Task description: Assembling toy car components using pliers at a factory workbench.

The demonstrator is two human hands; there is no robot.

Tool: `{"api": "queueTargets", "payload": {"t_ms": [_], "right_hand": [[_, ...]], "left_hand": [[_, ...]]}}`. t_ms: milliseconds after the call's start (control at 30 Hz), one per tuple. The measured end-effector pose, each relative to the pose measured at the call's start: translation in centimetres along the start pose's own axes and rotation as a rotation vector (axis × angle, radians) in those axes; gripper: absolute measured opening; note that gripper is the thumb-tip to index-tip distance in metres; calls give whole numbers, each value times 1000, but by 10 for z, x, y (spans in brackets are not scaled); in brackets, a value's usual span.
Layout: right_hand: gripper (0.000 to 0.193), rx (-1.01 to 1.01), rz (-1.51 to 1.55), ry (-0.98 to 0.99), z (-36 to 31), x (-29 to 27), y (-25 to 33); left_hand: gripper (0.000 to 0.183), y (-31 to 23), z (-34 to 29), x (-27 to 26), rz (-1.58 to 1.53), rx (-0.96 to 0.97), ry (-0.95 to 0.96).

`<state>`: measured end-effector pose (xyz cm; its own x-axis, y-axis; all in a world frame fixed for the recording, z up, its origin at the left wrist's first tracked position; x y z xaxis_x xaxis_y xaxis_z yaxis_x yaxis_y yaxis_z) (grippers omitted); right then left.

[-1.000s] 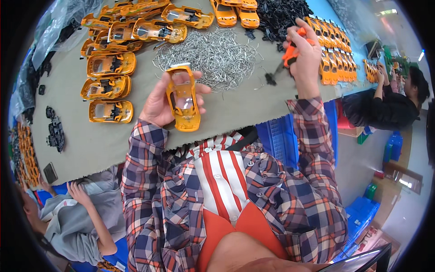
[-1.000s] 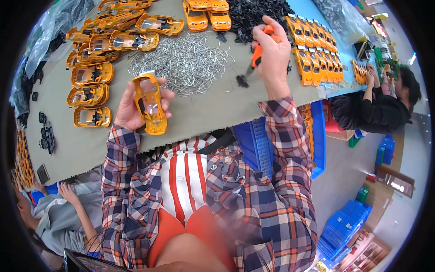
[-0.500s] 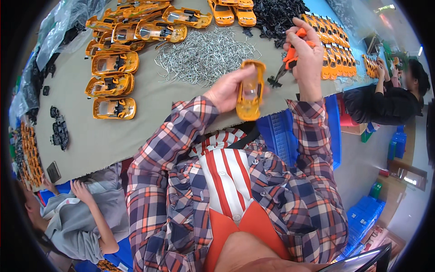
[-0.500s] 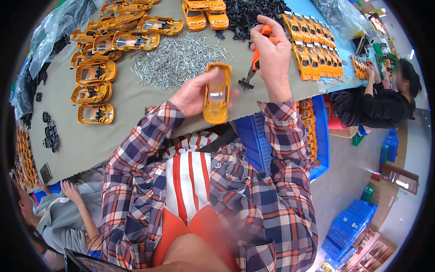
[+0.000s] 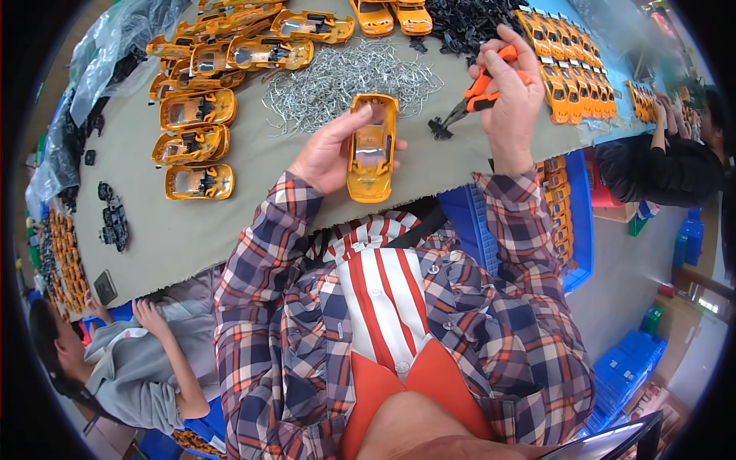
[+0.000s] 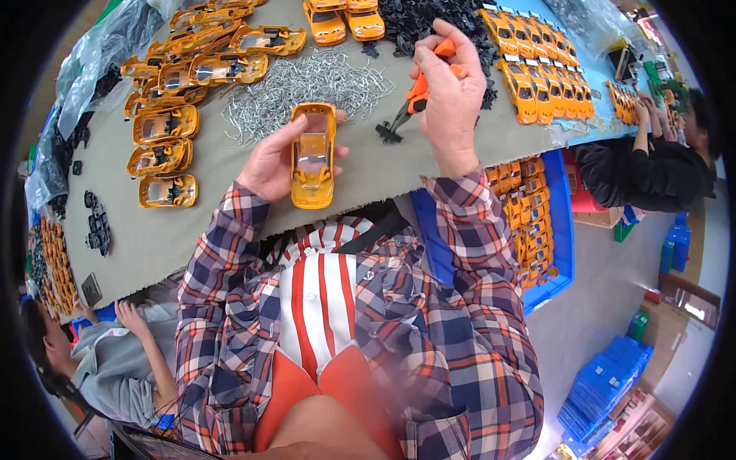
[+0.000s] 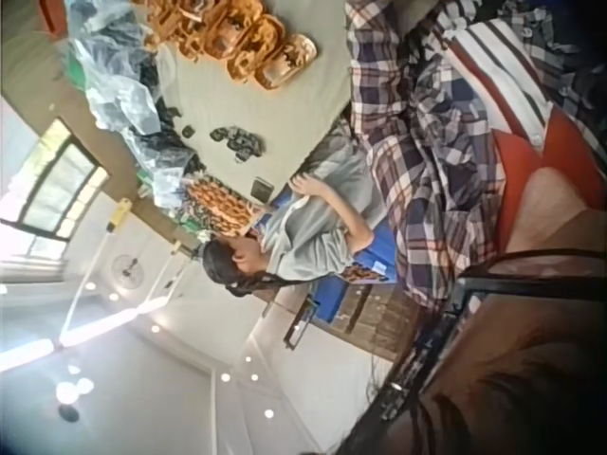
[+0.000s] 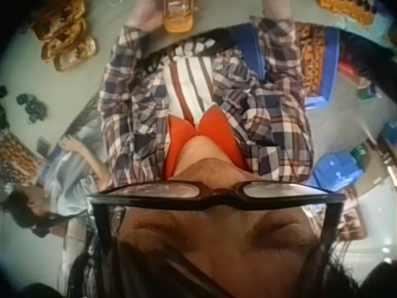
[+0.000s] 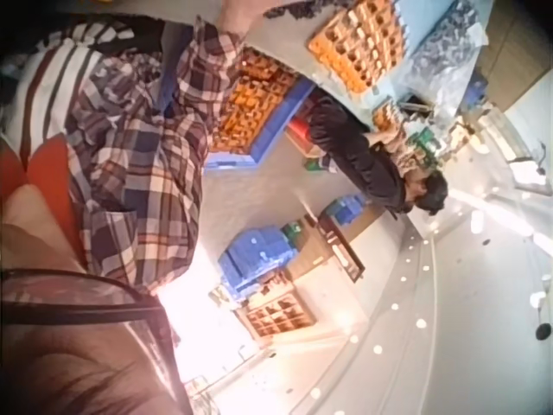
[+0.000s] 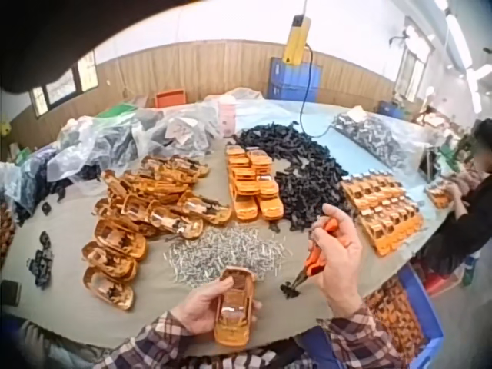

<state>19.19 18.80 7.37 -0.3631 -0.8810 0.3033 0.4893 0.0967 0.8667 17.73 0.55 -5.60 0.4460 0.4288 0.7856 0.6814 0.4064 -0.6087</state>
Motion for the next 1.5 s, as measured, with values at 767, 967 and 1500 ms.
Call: {"api": "queueTargets", "payload": {"t_ms": [767, 967, 1500], "right_hand": [[40, -88, 461, 226, -45, 110, 1], [41, -65, 449, 266, -59, 145, -29], [43, 6, 301, 453, -65, 172, -32]], "left_hand": [[61, -49, -42, -74, -112, 278, -90], [66, -42, -40, -74, -138, 219, -73], [59, -46, -44, -70, -134, 283, -111]]}}
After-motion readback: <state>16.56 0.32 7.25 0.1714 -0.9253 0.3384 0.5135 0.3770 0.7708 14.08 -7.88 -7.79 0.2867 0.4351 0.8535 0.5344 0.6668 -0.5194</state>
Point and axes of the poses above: each hand's wrist, its own z-axis towards the middle knuckle, its own x-axis out of the palm, y = z × x, the point moved 10 cm from there along z, towards the middle knuckle, and after that the axes turned 6 degrees about x, right-handed, at the moved point
